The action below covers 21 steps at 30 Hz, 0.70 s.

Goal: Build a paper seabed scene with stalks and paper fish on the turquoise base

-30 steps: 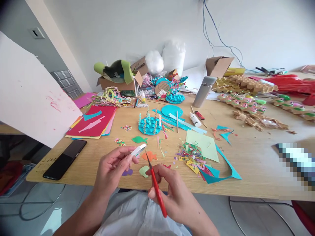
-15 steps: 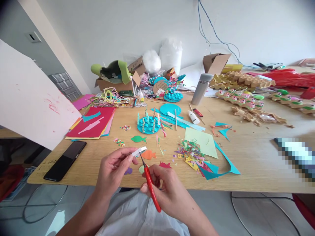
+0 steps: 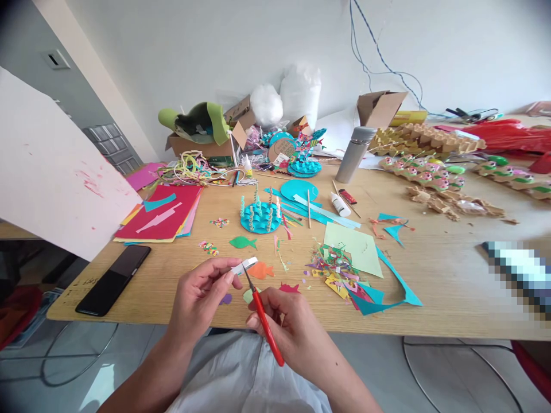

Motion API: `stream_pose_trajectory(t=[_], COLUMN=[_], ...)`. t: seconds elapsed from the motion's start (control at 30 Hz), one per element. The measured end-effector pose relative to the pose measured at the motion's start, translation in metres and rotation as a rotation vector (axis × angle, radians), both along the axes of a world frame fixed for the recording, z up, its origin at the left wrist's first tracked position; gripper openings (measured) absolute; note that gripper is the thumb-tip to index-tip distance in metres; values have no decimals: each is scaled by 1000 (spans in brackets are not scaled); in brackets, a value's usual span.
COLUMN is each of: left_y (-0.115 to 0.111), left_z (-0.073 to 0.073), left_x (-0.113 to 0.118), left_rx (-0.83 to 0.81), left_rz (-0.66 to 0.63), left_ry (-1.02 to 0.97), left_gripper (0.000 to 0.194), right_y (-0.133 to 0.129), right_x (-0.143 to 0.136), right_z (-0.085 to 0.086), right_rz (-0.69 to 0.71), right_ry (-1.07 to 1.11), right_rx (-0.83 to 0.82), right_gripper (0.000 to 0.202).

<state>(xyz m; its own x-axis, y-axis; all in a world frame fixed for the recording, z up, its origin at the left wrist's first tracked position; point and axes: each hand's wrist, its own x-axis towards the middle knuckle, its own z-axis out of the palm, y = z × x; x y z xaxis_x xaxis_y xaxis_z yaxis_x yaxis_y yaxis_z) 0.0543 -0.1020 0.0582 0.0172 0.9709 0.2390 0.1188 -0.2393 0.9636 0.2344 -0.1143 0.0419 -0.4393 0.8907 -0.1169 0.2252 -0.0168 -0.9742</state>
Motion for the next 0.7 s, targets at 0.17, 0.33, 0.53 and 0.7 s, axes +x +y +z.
stream_pose_trajectory(t=[0.17,0.33,0.53,0.7], left_y=[0,-1,-1,-1], left_z=[-1,0,1,3], left_x=[0,1,1,0], left_rx=[5,-15,-18,-20], left_rz=[-12,-10,-16,-27], left_ry=[15,32,47,44], left_gripper=[19,20,20,19], right_y=[0,1,0,-2], right_x=[1,1,1,2], right_z=[-3,-4,-1,-3], right_rz=[13,14,-1,-28], right_ry=[-4,-15,-13,1], right_rx=[24,48,54,20], right_gripper=[44,46,46,39])
